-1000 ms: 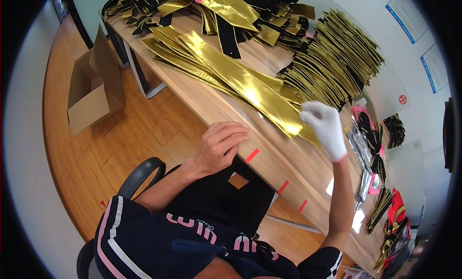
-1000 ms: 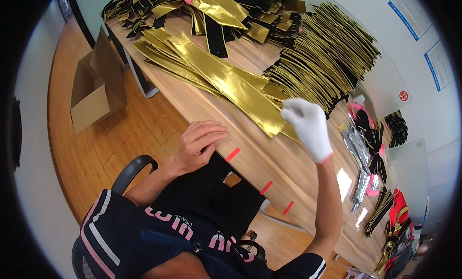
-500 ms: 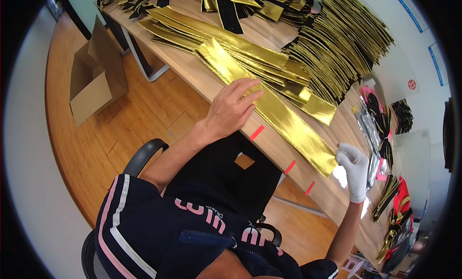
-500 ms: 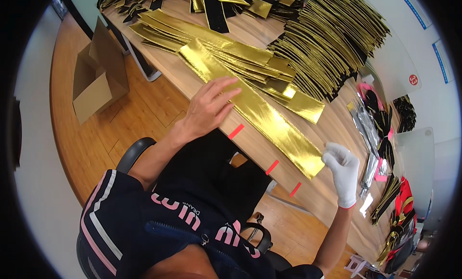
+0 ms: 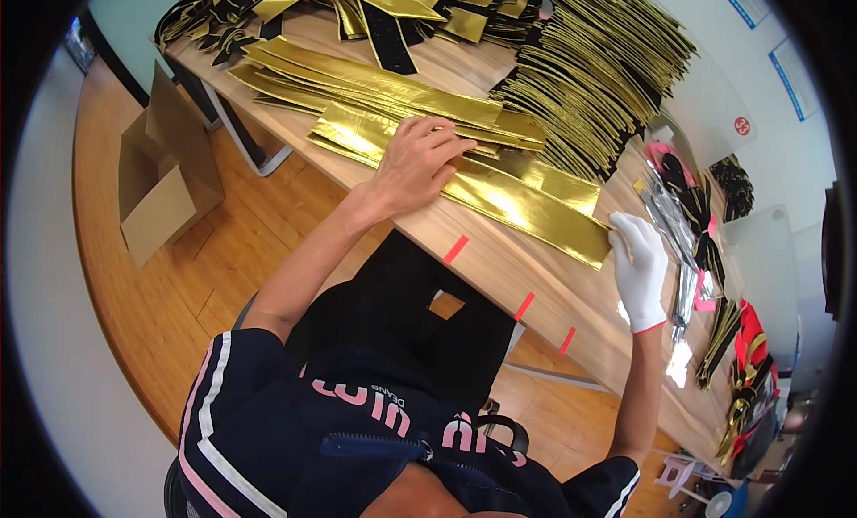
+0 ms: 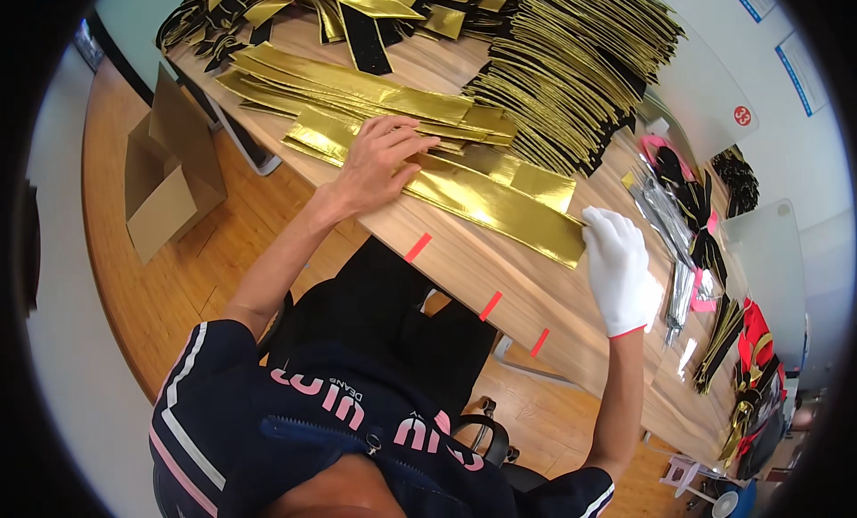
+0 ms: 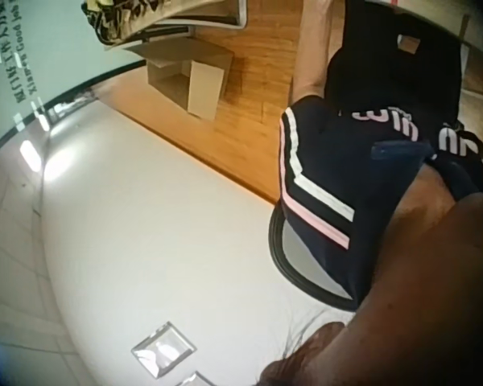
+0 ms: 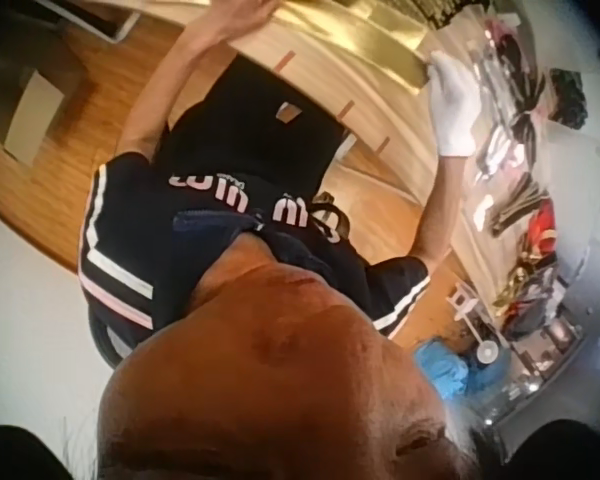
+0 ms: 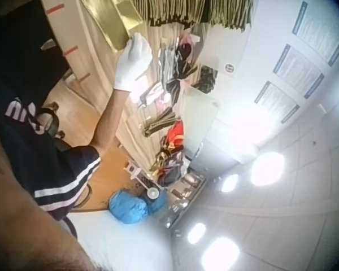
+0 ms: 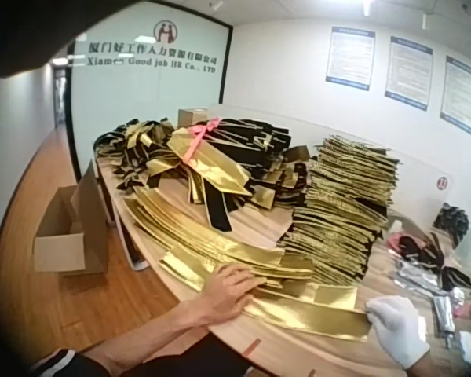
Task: Applying black tape to gold metallic decorative strips at an assembly workbench.
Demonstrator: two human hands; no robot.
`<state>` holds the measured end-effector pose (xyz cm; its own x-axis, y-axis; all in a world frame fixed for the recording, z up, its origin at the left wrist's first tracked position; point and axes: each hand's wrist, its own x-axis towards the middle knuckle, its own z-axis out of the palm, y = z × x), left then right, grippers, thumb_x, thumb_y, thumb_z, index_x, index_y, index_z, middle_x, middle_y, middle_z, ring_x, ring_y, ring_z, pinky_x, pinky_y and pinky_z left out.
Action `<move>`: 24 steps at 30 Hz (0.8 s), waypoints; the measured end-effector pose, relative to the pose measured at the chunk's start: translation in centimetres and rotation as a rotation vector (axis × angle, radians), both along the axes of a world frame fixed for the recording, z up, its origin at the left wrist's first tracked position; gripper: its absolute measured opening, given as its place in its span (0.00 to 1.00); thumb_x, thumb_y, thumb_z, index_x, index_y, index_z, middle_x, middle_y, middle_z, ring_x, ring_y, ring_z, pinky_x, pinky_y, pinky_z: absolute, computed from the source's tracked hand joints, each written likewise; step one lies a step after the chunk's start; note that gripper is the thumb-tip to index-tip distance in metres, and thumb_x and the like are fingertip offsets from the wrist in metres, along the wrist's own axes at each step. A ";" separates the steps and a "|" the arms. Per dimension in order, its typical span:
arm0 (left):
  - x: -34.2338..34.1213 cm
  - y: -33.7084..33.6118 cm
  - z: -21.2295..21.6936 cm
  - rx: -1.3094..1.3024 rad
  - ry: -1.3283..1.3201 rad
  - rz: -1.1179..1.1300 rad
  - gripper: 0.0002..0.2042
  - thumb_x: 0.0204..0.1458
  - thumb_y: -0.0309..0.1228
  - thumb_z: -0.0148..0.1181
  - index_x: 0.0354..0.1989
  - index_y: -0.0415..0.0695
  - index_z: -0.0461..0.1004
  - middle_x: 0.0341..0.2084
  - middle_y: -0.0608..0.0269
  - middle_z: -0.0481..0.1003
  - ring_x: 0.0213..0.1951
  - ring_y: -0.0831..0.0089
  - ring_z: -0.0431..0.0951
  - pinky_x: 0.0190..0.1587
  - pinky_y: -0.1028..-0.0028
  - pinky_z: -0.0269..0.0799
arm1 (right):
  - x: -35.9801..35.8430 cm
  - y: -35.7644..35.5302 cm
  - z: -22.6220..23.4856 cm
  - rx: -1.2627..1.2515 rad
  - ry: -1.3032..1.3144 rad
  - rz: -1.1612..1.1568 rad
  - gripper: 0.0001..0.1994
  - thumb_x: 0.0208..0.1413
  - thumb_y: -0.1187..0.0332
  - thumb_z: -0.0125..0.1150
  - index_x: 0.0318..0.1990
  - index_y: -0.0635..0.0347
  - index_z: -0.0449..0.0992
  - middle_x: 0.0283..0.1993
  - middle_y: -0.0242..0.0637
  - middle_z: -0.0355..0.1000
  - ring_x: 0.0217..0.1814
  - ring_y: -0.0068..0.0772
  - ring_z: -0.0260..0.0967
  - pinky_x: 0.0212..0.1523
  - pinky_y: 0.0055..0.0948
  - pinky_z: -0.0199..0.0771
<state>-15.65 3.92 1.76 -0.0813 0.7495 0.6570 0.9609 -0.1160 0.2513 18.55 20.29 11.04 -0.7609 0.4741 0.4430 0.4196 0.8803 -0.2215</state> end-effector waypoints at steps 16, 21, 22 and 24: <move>5.5 -1.1 6.7 0.259 -0.154 -0.246 0.10 0.49 0.21 0.72 0.41 0.45 0.86 0.33 0.62 0.82 0.33 0.64 0.83 0.32 0.69 0.78 | -5.9 -6.9 3.3 -0.247 -0.003 0.128 0.16 0.64 0.73 0.64 0.58 0.67 0.77 0.45 0.46 0.81 0.48 0.48 0.80 0.53 0.38 0.78; 5.8 -0.5 7.0 0.092 -0.162 -0.292 0.07 0.51 0.25 0.72 0.39 0.45 0.85 0.32 0.64 0.81 0.32 0.63 0.82 0.31 0.67 0.77 | -4.8 -7.4 4.5 -0.126 -0.186 0.170 0.20 0.60 0.70 0.68 0.59 0.65 0.77 0.46 0.48 0.82 0.48 0.46 0.82 0.52 0.38 0.79; 5.9 -0.4 7.0 0.083 -0.144 -0.295 0.07 0.52 0.26 0.71 0.39 0.45 0.85 0.31 0.65 0.81 0.31 0.63 0.82 0.31 0.67 0.77 | -4.8 -7.1 4.5 -0.058 -0.354 0.145 0.21 0.56 0.70 0.70 0.57 0.64 0.79 0.45 0.49 0.81 0.46 0.48 0.81 0.49 0.41 0.78; 6.0 -0.4 7.1 0.076 -0.126 -0.303 0.07 0.52 0.27 0.71 0.40 0.45 0.85 0.30 0.65 0.81 0.30 0.63 0.82 0.31 0.67 0.77 | -4.1 -6.0 4.7 -0.141 -0.412 0.170 0.20 0.54 0.71 0.70 0.55 0.64 0.79 0.43 0.50 0.80 0.43 0.45 0.81 0.47 0.40 0.78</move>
<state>-9.67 3.52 8.83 0.0535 0.7015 0.7106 0.8421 -0.4141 0.3455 14.40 14.27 15.78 -0.9321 0.3612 0.0272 0.3500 0.9175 -0.1891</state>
